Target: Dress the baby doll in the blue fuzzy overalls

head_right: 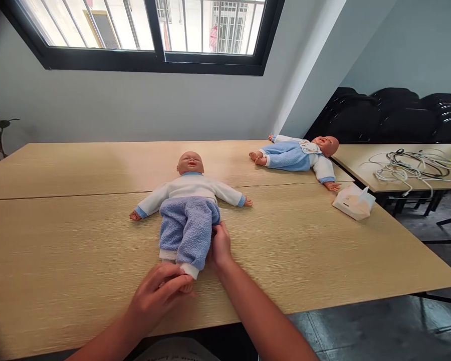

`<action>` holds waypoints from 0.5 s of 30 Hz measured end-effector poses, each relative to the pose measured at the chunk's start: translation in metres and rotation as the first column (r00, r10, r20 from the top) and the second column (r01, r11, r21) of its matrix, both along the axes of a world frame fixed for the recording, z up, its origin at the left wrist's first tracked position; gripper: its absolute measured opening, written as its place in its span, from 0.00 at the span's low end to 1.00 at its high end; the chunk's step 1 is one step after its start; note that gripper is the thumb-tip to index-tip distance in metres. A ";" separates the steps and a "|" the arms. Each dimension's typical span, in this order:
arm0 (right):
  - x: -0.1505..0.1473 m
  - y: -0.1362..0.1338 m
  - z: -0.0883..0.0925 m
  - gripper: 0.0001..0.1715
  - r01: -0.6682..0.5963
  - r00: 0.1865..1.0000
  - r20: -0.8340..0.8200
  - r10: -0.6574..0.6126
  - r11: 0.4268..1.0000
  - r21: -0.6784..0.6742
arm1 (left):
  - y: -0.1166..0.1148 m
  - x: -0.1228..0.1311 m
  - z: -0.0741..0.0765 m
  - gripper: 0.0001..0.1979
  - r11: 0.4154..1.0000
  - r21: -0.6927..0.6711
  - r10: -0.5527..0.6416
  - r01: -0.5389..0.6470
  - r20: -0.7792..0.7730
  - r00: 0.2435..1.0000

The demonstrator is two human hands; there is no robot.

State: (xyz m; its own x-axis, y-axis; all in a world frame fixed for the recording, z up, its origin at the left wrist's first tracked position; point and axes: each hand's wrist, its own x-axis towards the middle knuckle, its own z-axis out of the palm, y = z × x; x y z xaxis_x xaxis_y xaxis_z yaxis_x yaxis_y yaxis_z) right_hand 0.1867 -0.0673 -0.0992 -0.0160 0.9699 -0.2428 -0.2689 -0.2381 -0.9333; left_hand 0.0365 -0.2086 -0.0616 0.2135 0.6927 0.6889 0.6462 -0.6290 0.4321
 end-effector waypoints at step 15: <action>0.028 0.085 0.020 0.07 -0.034 0.932 0.361 -0.001 0.995 0.090 | -0.042 -0.040 0.013 0.07 0.999 -0.036 -0.018 0.021 0.074 0.997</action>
State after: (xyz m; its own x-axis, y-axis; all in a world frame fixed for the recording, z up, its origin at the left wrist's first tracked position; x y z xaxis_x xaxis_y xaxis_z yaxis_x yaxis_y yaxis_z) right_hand 0.2145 0.0180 -0.0791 0.0398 0.9888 -0.1436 0.0932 -0.1468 -0.9848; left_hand -0.0039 -0.2506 -0.0490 0.1767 0.7137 0.6778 0.5998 -0.6241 0.5008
